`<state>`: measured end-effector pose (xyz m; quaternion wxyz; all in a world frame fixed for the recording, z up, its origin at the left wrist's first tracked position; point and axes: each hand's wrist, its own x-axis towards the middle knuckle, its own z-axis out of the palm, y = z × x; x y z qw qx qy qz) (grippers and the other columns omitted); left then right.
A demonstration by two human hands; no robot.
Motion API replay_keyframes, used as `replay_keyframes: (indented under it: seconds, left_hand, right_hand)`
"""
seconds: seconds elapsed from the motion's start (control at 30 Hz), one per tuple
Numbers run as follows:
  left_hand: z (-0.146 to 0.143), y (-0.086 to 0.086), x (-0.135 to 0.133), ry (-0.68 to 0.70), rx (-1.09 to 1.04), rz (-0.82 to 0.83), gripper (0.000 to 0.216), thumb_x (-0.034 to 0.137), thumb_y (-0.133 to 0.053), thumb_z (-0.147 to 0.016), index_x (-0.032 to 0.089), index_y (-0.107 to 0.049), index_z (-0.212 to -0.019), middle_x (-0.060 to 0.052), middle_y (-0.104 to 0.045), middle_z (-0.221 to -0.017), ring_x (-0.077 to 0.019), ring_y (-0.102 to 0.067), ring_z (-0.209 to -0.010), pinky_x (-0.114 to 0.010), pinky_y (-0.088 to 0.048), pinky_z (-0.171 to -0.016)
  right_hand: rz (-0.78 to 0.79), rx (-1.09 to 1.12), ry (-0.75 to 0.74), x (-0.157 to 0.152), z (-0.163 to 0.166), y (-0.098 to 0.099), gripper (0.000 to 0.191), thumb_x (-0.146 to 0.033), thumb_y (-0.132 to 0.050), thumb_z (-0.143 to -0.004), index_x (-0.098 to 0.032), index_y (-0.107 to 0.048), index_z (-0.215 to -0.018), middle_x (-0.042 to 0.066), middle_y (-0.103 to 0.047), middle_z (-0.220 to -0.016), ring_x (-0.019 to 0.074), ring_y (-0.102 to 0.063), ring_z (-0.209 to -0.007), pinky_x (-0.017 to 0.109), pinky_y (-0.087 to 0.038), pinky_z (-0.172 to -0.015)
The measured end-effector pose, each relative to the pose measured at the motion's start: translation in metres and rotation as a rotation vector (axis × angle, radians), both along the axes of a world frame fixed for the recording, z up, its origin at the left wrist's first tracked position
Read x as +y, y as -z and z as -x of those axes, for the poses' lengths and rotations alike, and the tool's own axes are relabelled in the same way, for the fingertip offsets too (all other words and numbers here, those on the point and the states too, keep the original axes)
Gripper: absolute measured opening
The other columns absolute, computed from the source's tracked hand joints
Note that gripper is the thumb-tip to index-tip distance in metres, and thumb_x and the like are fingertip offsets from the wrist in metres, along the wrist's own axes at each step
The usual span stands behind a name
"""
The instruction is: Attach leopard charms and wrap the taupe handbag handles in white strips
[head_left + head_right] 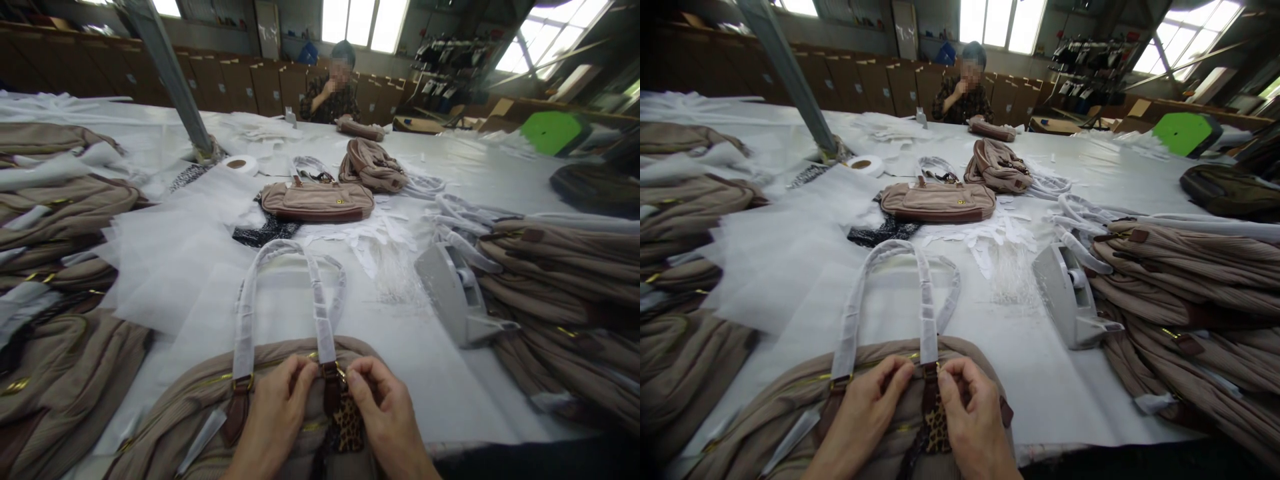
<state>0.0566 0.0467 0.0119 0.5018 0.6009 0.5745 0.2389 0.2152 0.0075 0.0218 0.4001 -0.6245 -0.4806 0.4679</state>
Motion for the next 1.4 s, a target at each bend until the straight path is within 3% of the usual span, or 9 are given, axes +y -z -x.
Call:
replay_keyframes:
  seconds: [0.13,0.27,0.47,0.63,0.77,0.87,1.03,1.2,1.4]
  left_hand:
    - [-0.009,0.005,0.003,0.086,0.212,-0.111,0.02,0.034,-0.047,-0.084,0.023,-0.063,-0.091,-0.002,-0.062,-0.077,-0.0196,-0.056,-0.073,-0.028,-0.037,-0.067]
    - [-0.023,0.002,0.007,0.054,0.157,-0.124,0.013,0.027,-0.049,-0.081,0.021,-0.059,-0.076,0.0,-0.057,-0.07,-0.0174,-0.054,-0.067,-0.026,-0.035,-0.061]
    - [-0.02,-0.002,0.006,0.078,-0.065,-0.067,0.007,0.021,-0.047,-0.081,0.02,-0.054,-0.079,0.001,-0.06,-0.074,-0.0153,-0.052,-0.067,-0.024,-0.036,-0.062]
    - [-0.013,-0.003,0.008,0.168,-0.17,-0.018,0.018,0.012,-0.041,-0.081,0.019,-0.057,-0.084,0.0,-0.062,-0.08,-0.0149,-0.054,-0.072,-0.023,-0.038,-0.067]
    - [-0.011,0.003,0.012,0.191,-0.217,-0.03,0.024,0.014,-0.039,-0.083,0.018,-0.062,-0.088,-0.001,-0.062,-0.081,-0.0162,-0.056,-0.079,-0.023,-0.039,-0.073]
    - [-0.009,0.009,0.015,0.204,-0.25,0.011,0.027,0.017,-0.04,-0.084,0.019,-0.064,-0.096,-0.001,-0.063,-0.081,-0.016,-0.055,-0.076,-0.023,-0.041,-0.068]
    - [-0.005,0.015,0.021,0.294,-0.343,0.138,0.031,0.021,-0.042,-0.082,0.018,-0.065,-0.102,-0.002,-0.061,-0.077,-0.013,-0.05,-0.061,-0.022,-0.04,-0.056]
    - [-0.003,0.018,0.025,0.312,-0.301,0.184,0.023,0.019,-0.044,-0.078,0.014,-0.065,-0.082,0.002,-0.054,-0.062,-0.0117,-0.047,-0.055,-0.021,-0.037,-0.054]
    - [-0.003,0.014,0.029,0.321,-0.112,0.014,0.012,0.016,-0.046,-0.074,0.017,-0.056,-0.066,0.003,-0.054,-0.063,-0.0138,-0.049,-0.064,-0.022,-0.034,-0.058]
  right_hand:
    - [-0.085,-0.085,-0.084,0.0,-0.004,-0.001,0.021,-0.035,-0.047,-0.089,-0.019,-0.056,-0.079,0.0,-0.055,-0.072,0.0136,-0.053,-0.068,0.022,-0.042,-0.059]
    - [-0.216,-0.182,-0.196,0.002,-0.004,-0.009,0.019,-0.026,-0.047,-0.089,-0.019,-0.055,-0.072,0.0,-0.056,-0.072,0.0138,-0.054,-0.07,0.024,-0.04,-0.064]
    - [-0.23,-0.398,-0.111,0.0,-0.005,-0.002,0.016,-0.023,-0.049,-0.087,-0.02,-0.059,-0.075,0.001,-0.058,-0.072,0.0143,-0.055,-0.067,0.024,-0.04,-0.059]
    - [-0.327,-0.681,-0.063,-0.002,-0.002,0.013,0.014,-0.019,-0.049,-0.083,-0.02,-0.058,-0.072,0.001,-0.055,-0.07,0.014,-0.055,-0.062,0.024,-0.039,-0.058]
    - [-0.384,-0.863,-0.022,-0.001,0.005,0.016,0.018,-0.017,-0.045,-0.082,-0.02,-0.056,-0.068,0.001,-0.054,-0.068,0.0137,-0.054,-0.057,0.025,-0.037,-0.055]
    - [-0.423,-0.957,0.021,-0.001,0.01,0.016,0.02,-0.016,-0.043,-0.081,-0.021,-0.053,-0.064,0.0,-0.053,-0.063,0.0143,-0.053,-0.053,0.027,-0.033,-0.052]
    - [-0.411,-0.946,0.02,0.0,0.015,0.019,0.021,-0.017,-0.042,-0.081,-0.021,-0.053,-0.064,0.0,-0.054,-0.062,0.0139,-0.053,-0.053,0.027,-0.031,-0.053]
    - [-0.36,-0.872,0.0,0.003,0.014,0.024,0.019,-0.017,-0.044,-0.082,-0.021,-0.054,-0.066,0.0,-0.054,-0.063,0.0135,-0.053,-0.053,0.027,-0.032,-0.054]
    - [-0.327,-0.768,-0.027,0.003,0.011,0.025,0.017,-0.019,-0.045,-0.085,-0.02,-0.057,-0.073,0.001,-0.056,-0.069,0.0147,-0.055,-0.059,0.026,-0.036,-0.057]
